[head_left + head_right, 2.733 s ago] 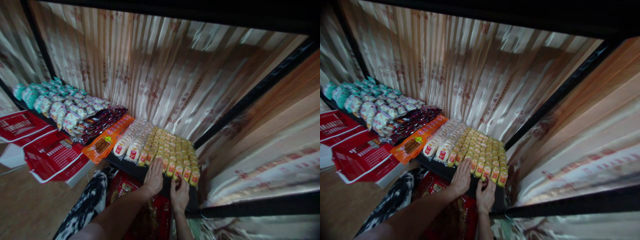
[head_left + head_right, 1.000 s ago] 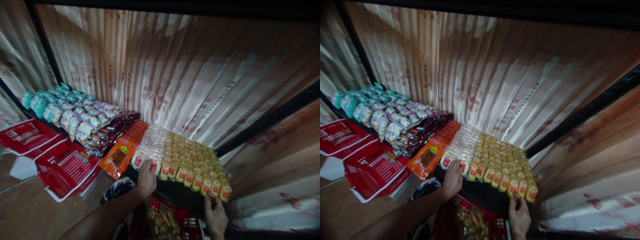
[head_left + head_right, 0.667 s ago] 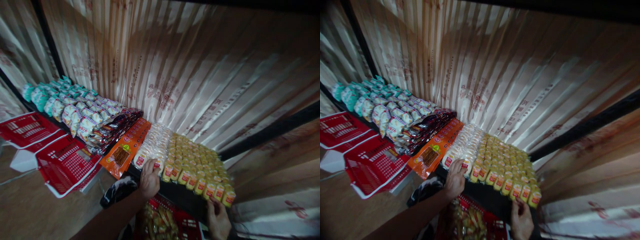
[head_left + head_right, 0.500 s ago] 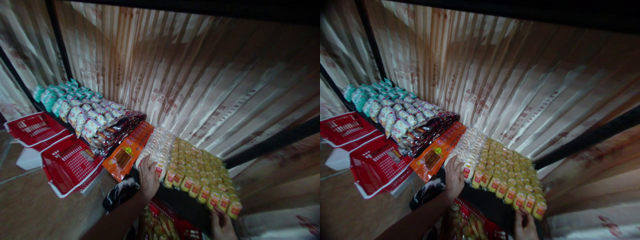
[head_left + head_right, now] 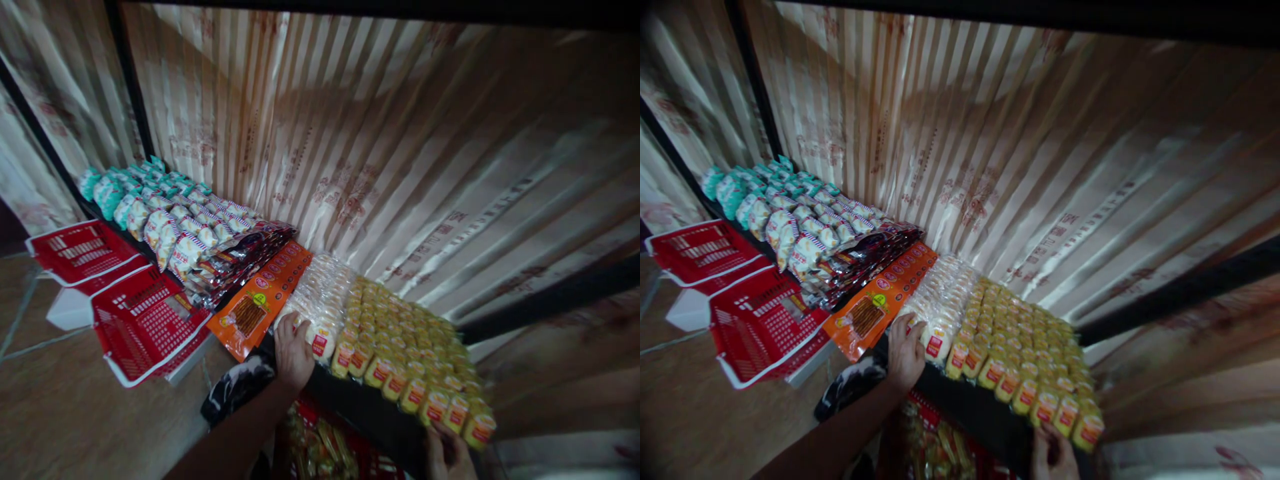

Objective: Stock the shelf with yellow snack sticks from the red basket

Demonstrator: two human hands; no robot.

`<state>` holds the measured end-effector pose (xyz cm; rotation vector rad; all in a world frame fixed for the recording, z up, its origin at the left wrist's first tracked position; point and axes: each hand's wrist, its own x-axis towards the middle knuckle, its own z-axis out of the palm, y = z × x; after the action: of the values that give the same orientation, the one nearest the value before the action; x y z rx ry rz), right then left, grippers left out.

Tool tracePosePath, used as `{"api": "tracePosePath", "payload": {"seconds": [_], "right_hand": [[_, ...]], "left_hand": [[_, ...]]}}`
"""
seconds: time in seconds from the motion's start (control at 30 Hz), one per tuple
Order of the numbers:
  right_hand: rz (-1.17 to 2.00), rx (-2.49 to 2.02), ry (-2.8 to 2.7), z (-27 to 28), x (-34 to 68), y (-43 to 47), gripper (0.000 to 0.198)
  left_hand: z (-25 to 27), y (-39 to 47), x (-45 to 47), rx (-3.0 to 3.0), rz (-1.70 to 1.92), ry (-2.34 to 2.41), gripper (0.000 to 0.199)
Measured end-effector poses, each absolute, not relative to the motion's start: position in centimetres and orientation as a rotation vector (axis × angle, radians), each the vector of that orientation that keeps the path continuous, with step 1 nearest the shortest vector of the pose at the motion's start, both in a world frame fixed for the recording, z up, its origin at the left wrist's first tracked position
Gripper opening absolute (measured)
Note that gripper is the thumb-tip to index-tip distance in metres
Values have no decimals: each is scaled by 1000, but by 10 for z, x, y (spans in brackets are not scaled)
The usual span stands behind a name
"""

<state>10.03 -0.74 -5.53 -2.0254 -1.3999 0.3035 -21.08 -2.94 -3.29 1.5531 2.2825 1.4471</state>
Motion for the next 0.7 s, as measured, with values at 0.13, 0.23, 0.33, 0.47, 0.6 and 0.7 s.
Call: {"api": "tracePosePath", "payload": {"seconds": [0.13, 0.23, 0.33, 0.47, 0.6, 0.7], "right_hand": [[325, -2055, -1384, -53, 98, -10, 46], [343, -2040, -1366, -54, 99, -11, 49], [361, -2028, -1351, -56, 100, -11, 48], [329, -2002, -1380, -58, 100, -10, 46], [304, -1981, -1411, -63, 103, -9, 52], [325, -1967, -1399, -64, 105, -9, 57]], "left_hand": [[-33, -30, -213, 1588, 1507, 2258, 53], [-33, -31, -212, 1538, 1561, 2258, 51], [-33, -31, -210, 1459, 1576, 2269, 44], [-32, -30, -204, 1429, 1546, 2287, 42], [-33, -28, -198, 1411, 1553, 2308, 44], [-35, -27, -196, 1411, 1597, 2310, 44]]}}
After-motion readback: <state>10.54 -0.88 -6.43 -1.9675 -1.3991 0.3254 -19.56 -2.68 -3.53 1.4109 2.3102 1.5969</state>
